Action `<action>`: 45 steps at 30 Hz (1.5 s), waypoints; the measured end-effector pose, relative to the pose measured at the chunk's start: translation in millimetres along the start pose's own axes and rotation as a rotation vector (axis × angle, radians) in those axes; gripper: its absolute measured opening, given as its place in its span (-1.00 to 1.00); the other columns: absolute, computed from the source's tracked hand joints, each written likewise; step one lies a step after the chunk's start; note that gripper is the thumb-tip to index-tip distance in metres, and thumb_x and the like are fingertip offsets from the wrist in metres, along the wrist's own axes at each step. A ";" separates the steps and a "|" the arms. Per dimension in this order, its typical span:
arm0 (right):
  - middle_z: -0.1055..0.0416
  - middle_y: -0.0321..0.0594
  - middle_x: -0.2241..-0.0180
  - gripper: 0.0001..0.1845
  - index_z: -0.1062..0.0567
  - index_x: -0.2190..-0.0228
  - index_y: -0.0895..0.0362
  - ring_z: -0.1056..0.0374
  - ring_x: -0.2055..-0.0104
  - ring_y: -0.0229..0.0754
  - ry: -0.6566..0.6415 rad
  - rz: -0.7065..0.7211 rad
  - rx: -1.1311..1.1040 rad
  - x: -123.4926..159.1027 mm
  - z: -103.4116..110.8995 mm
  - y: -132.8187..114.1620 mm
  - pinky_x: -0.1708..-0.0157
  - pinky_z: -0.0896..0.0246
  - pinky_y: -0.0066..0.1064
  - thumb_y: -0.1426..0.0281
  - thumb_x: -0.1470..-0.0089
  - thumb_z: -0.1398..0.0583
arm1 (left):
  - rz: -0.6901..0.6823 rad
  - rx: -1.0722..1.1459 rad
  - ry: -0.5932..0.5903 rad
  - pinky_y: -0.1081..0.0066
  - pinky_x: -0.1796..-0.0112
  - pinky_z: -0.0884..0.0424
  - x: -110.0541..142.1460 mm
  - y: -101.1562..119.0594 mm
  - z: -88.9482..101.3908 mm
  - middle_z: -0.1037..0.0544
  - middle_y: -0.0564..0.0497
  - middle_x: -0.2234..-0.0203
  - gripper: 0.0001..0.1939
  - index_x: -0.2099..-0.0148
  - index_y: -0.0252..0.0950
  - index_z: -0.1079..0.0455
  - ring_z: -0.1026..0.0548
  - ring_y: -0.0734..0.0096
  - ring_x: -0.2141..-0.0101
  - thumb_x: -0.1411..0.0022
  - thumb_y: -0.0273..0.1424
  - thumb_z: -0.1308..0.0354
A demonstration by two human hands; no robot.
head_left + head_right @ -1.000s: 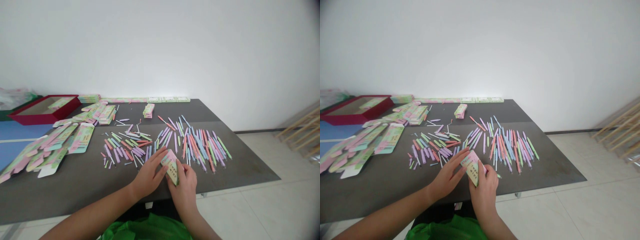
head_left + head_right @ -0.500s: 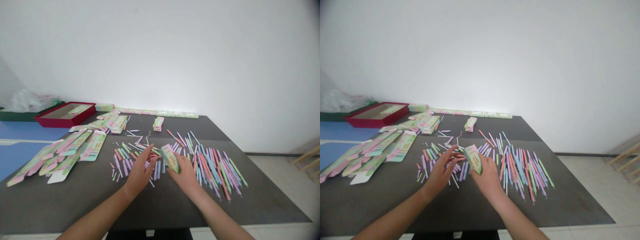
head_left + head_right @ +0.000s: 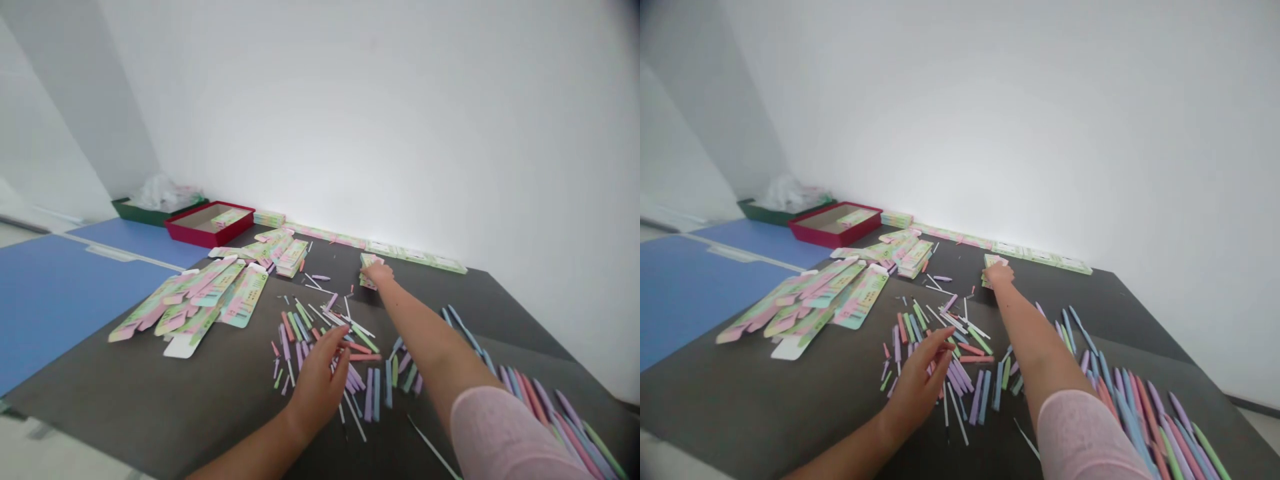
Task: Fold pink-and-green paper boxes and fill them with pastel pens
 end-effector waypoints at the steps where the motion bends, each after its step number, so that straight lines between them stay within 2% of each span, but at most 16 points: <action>1: -0.35 -0.11 0.04 -0.64 -0.38 0.02 0.20 -0.35 0.07 -0.13 -0.015 0.020 -0.034 -1.1 -5.0 -2.4 0.09 -0.35 -0.17 0.27 -0.21 -0.17 | 0.004 -0.002 0.004 0.27 0.05 -0.44 -2.3 -3.1 3.5 -0.47 -0.14 0.02 -0.63 -0.17 -0.23 -0.26 -0.49 0.33 0.09 -0.33 -0.43 0.02; 4: -0.36 -0.12 0.06 -0.70 -0.40 0.06 0.17 -0.36 0.11 -0.18 -0.038 0.122 -0.138 -0.3 -8.4 -7.3 0.13 -0.36 -0.24 0.28 -0.23 -0.15 | 0.011 -0.140 0.057 0.29 0.09 -0.47 -21.7 -20.9 37.0 -0.45 -0.14 0.01 -0.59 -0.19 -0.23 -0.22 -0.51 0.33 0.12 -0.30 -0.44 -0.01; 6: -0.35 -0.12 0.05 -0.70 -0.40 0.06 0.16 -0.35 0.11 -0.18 -0.039 0.190 -0.153 4.5 -2.1 -8.8 0.14 -0.36 -0.25 0.29 -0.21 -0.16 | 0.028 -0.477 0.109 0.23 -0.01 -0.40 -41.9 -38.2 73.5 -0.42 -0.18 -0.03 -0.55 -0.21 -0.30 -0.17 -0.47 0.26 0.05 -0.30 -0.41 -0.03; 8: -0.31 -0.05 0.00 -0.64 -0.39 0.05 0.18 -0.32 0.05 -0.11 -0.026 0.243 -0.120 14.3 8.3 -8.6 0.12 -0.33 -0.24 0.28 -0.15 -0.22 | 0.218 -0.951 0.131 0.26 -0.06 -0.33 -60.5 -66.4 112.9 -0.35 -0.25 -0.09 -0.46 -0.26 -0.39 -0.07 -0.39 0.20 -0.05 -0.30 -0.33 -0.04; 10: -0.25 0.08 -0.05 -0.53 -0.38 0.04 0.21 -0.24 -0.06 0.05 -0.005 0.292 -0.073 29.6 19.8 -7.6 0.08 -0.27 -0.20 0.24 -0.06 -0.27 | 0.354 -1.079 0.168 0.08 -0.02 -0.32 -72.5 -89.1 142.6 -0.30 -0.45 -0.08 -0.32 -0.28 -0.55 -0.01 -0.34 -0.08 -0.07 -0.24 -0.31 -0.12; 13: -0.20 0.18 -0.08 -0.43 -0.35 -0.01 0.21 -0.12 -0.16 0.24 0.021 0.366 0.006 58.2 34.0 -5.5 -0.02 -0.16 -0.06 0.20 -0.01 -0.28 | 0.488 -1.172 0.167 -0.04 0.08 -0.32 -77.8 -112.5 157.8 -0.34 -0.56 0.00 -0.31 -0.24 -0.64 -0.05 -0.34 -0.28 -0.03 -0.20 -0.32 -0.14; 18: -0.26 0.17 -0.03 -0.40 -0.32 -0.09 0.22 -0.19 -0.12 0.26 0.025 0.482 0.096 101.1 51.6 2.2 -0.07 -0.09 0.06 0.21 -0.05 -0.21 | 0.551 -1.225 0.120 0.06 0.13 -0.35 -73.9 -114.8 153.8 -0.42 -0.51 0.08 -0.34 -0.24 -0.65 -0.03 -0.41 -0.22 0.04 -0.21 -0.35 -0.08; 21: -0.30 0.14 -0.02 -0.46 -0.34 -0.07 0.26 -0.23 -0.11 0.15 0.025 0.577 0.089 126.5 66.7 8.9 -0.10 -0.12 -0.05 0.25 -0.10 -0.16 | 0.492 -1.226 0.106 0.10 0.13 -0.36 -68.6 -90.8 155.0 -0.45 -0.48 0.11 -0.29 -0.26 -0.67 0.01 -0.43 -0.18 0.06 -0.21 -0.31 -0.07; 24: -0.33 -0.02 -0.03 -0.56 -0.36 -0.03 0.19 -0.24 -0.12 -0.04 0.016 0.742 0.049 162.2 86.2 10.6 -0.15 -0.12 -0.24 0.29 -0.14 -0.14 | 0.340 -1.209 0.068 0.18 0.06 -0.34 -57.3 -50.3 145.3 -0.45 -0.41 0.06 -0.27 -0.30 -0.61 0.07 -0.42 -0.07 0.02 -0.25 -0.24 -0.02; 28: -0.25 -0.11 -0.14 -0.46 -0.26 -0.13 0.10 -0.16 -0.19 -0.07 0.023 1.204 0.100 234.9 108.6 -4.4 -0.22 -0.02 -0.18 0.29 -0.13 -0.19 | -0.056 -1.084 -0.185 0.23 0.01 -0.32 -35.3 17.1 91.3 -0.45 -0.34 0.02 -0.24 -0.31 -0.54 0.07 -0.44 0.04 0.01 -0.19 -0.29 -0.12; 31: -0.17 -0.03 -0.20 -0.16 -0.16 -0.19 0.14 -0.07 -0.25 0.05 -0.045 1.354 0.246 271.0 107.4 -9.4 -0.26 0.11 -0.05 0.24 0.05 -0.34 | -0.312 -0.971 -0.379 0.25 0.00 -0.33 -19.3 65.1 49.0 -0.46 -0.26 -0.01 -0.21 -0.31 -0.46 0.06 -0.44 0.12 0.00 -0.13 -0.35 -0.19; 35: -0.34 0.08 -0.04 -0.14 -0.24 -0.14 0.24 -0.26 -0.09 0.15 -0.203 1.213 0.295 274.2 101.1 2.1 -0.11 -0.08 0.01 0.28 0.17 -0.39 | -0.647 -0.891 -0.536 0.22 -0.06 -0.30 -8.8 114.1 18.5 -0.43 -0.24 -0.05 -0.23 -0.29 -0.43 0.03 -0.40 0.12 -0.04 -0.13 -0.34 -0.21; 37: -0.43 0.01 0.08 -0.26 -0.30 -0.08 0.20 -0.36 0.05 0.10 -0.237 1.010 0.147 262.3 107.6 17.9 0.03 -0.21 -0.07 0.28 0.13 -0.36 | -0.742 -0.869 -0.454 0.15 -0.11 -0.24 -9.8 129.4 18.5 -0.40 -0.24 -0.07 -0.33 -0.27 -0.38 -0.02 -0.38 0.10 -0.06 -0.20 -0.33 -0.17; 39: -0.47 -0.09 0.20 -0.46 -0.39 0.05 0.14 -0.41 0.18 0.01 -0.300 0.725 -0.187 248.9 116.6 42.6 0.16 -0.28 -0.18 0.19 0.06 -0.30 | -0.724 -0.779 -0.231 0.11 -0.13 -0.22 -11.7 139.0 27.2 -0.39 -0.22 -0.07 -0.42 -0.26 -0.30 -0.07 -0.38 0.11 -0.06 -0.26 -0.30 -0.12; 42: -0.49 -0.15 0.38 -0.56 -0.44 0.25 0.16 -0.43 0.37 -0.13 -0.548 0.241 -0.864 246.5 112.2 83.2 0.35 -0.33 -0.34 0.04 -0.04 -0.19 | -0.526 -0.481 0.032 0.19 -0.03 -0.36 -1.5 132.7 33.6 -0.43 -0.14 0.02 -0.48 -0.24 -0.23 -0.08 -0.47 0.23 0.06 -0.29 -0.30 -0.10; 45: -0.48 -0.15 0.48 -0.57 -0.44 0.30 0.18 -0.42 0.50 -0.17 -0.666 -0.108 -1.326 261.5 103.1 106.1 0.47 -0.35 -0.39 0.04 -0.06 -0.19 | -0.423 -0.254 -0.097 0.29 0.09 -0.47 23.9 119.0 0.9 -0.43 -0.11 0.05 -0.49 -0.23 -0.20 -0.09 -0.51 0.34 0.19 -0.27 -0.35 -0.11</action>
Point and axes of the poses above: each hand's wrist, its own x-axis away from the middle knuckle, its own z-axis out of the back of the hand, y = z × x, the point moved 7 cm from there along -x, towards the middle knuckle
